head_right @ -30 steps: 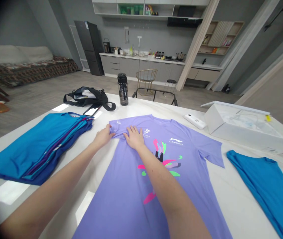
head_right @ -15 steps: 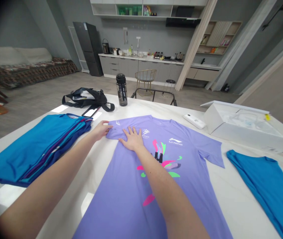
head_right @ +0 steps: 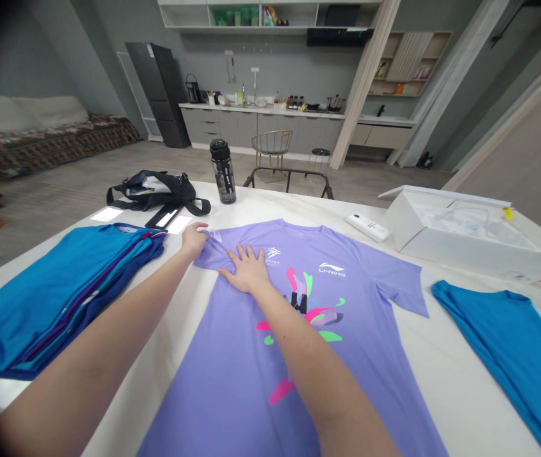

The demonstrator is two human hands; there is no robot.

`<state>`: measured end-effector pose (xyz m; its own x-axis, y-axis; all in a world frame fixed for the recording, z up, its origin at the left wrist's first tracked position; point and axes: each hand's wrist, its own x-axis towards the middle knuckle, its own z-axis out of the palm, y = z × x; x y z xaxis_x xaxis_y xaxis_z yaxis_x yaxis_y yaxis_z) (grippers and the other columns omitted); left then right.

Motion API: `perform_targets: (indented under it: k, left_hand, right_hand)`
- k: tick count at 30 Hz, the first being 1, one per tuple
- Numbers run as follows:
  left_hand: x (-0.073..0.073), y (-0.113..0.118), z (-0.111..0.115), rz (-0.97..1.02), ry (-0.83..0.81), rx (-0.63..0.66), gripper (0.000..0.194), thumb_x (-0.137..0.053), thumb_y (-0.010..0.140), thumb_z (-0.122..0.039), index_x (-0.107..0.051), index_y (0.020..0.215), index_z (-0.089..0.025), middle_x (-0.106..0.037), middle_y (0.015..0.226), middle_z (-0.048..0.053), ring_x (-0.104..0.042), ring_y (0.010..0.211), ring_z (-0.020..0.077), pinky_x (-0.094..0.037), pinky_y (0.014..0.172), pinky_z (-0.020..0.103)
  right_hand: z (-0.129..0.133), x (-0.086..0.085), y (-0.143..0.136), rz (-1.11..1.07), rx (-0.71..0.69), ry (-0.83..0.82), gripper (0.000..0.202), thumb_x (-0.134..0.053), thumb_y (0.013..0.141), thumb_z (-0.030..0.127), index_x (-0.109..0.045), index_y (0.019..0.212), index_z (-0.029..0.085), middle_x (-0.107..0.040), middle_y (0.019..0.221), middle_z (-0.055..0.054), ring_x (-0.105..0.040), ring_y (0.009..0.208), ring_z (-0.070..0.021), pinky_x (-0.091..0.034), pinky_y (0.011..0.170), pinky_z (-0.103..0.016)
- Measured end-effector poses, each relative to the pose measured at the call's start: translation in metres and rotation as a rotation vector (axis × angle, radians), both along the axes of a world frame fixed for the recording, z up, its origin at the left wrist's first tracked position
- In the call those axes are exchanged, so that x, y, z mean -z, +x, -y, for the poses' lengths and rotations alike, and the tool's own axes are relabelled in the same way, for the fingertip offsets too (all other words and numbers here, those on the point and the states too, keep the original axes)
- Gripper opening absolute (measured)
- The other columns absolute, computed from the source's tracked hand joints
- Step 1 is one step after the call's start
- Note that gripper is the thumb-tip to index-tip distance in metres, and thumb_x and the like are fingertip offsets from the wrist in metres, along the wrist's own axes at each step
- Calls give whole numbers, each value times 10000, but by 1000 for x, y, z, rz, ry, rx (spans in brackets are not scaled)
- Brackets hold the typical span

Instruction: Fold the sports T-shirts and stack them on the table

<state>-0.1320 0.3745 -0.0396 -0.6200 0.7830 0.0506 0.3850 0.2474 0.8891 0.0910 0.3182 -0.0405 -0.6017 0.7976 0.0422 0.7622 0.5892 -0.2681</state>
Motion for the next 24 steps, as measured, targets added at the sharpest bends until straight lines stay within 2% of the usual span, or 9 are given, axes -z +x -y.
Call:
perform_targets:
  k: [3,6,9,11,13,15,18,21,24]
  left_hand:
    - [3,-7,2,-80,57,37,466,-565,690,7,-713,1092,-177,-680,1181,88,-674,995,202,-515,909,307]
    - [2,-8,18,-279,112,68,412,-535,756,-30,-683,1114,-169,-580,1365,116,-662,1059,204,-516,941,314]
    - [-3,1,49,-572,71,131,362,-513,890,-174,-625,1233,-195,-565,1347,137,-637,1116,251,-492,977,379]
    - [-5,11,72,-748,-62,154,402,-511,950,-339,-566,1320,-191,-604,1276,166,-617,1144,319,-456,989,458]
    - [-6,20,92,-849,-214,165,480,-492,966,-478,-545,1332,-171,-659,1180,191,-604,1143,376,-416,985,519]
    - [-6,25,104,-859,-290,213,465,-473,974,-507,-561,1292,-180,-701,1113,179,-611,1122,380,-395,974,523]
    - [-6,26,111,-761,-284,273,351,-499,971,-411,-566,1263,-229,-739,1020,105,-644,1059,329,-391,953,471]
    - [-9,23,115,-645,-222,246,324,-514,957,-351,-556,1264,-257,-736,916,46,-667,998,290,-392,932,427]
    - [-12,23,123,-629,-167,219,299,-489,958,-307,-574,1243,-270,-726,889,38,-672,982,278,-391,920,409]
  right_hand:
    - [1,0,1,-54,-20,13,660,-319,1006,647,-316,1592,344,-270,1673,-55,-161,1547,-310,-40,1206,-643]
    - [3,-1,2,-118,-22,58,630,-340,1018,624,-372,1564,312,-305,1658,-73,-185,1538,-300,-64,1205,-635]
    - [4,-5,6,-182,5,134,537,-378,1039,552,-495,1471,253,-452,1564,-108,-335,1461,-274,-129,1213,-555]
    - [6,-9,8,-199,36,167,436,-398,1052,476,-588,1358,230,-578,1416,-116,-466,1333,-257,-230,1176,-485]
    - [9,-11,9,-178,66,174,359,-410,1053,410,-654,1234,219,-632,1280,-118,-528,1220,-254,-309,1105,-447]
    - [13,-13,8,-145,87,171,326,-417,1049,380,-674,1165,216,-636,1227,-120,-535,1179,-260,-337,1054,-439]
    - [22,-11,6,-121,119,152,320,-426,1048,396,-658,1184,224,-624,1235,-116,-529,1172,-261,-344,1019,-434]
    - [30,-9,5,-119,141,134,331,-427,1050,423,-639,1220,233,-619,1257,-106,-526,1177,-252,-342,1012,-424]
    - [35,-8,8,-133,140,148,352,-416,1053,446,-629,1237,234,-624,1264,-95,-525,1182,-249,-334,1024,-424]
